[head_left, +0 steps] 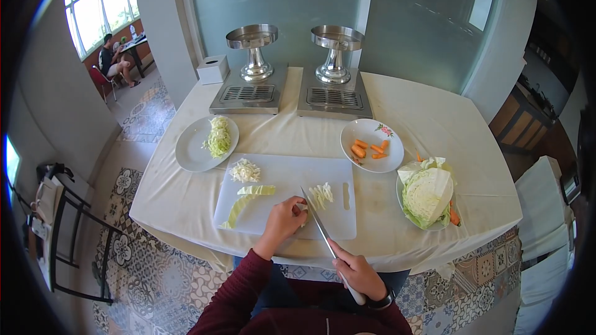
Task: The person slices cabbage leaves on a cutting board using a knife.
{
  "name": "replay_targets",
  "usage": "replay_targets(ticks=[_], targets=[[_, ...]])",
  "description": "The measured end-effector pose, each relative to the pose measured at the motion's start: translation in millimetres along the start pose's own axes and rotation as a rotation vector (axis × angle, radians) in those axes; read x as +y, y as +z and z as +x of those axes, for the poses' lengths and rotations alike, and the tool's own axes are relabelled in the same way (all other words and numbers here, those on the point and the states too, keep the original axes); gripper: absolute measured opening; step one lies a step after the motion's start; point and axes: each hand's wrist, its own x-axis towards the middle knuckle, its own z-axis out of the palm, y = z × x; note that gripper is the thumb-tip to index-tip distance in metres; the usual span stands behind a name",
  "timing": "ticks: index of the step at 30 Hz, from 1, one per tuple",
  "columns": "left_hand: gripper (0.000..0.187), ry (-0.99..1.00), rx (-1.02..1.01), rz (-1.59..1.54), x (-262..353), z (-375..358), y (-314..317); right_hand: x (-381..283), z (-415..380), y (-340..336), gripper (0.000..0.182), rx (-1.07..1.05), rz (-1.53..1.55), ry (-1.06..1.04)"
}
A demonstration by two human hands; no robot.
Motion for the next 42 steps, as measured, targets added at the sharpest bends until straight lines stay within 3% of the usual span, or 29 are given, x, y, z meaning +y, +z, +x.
replay_targets(ticks=[2,13,16,23,34,42], targets=[[0.028,0.009,0.001,0.01,-1,0,1,10,2,3,0.052,0.018,-0.014,-0.089],[0.026,0.018,0.002,0.024,6,-2,0,-20,-22,-11,0.055,-0.085,0.017,0.181],[0.025,0.17,0.053,0.061,-6,2,4,-22,-27,-12,0.055,-0.094,0.04,0.222],[0.025,0.06,0.003,0.005,-1,0,2,-29,-20,-16,0.054,-0.113,0.112,0.253],[0.025,0.041,0.019,0.05,1,-1,3,-16,29,-9,0.052,-0.075,0.135,0.187],[0.025,0.051,0.02,0.057,2,0,1,-9,12,1,0.053,-0.043,0.104,0.124]])
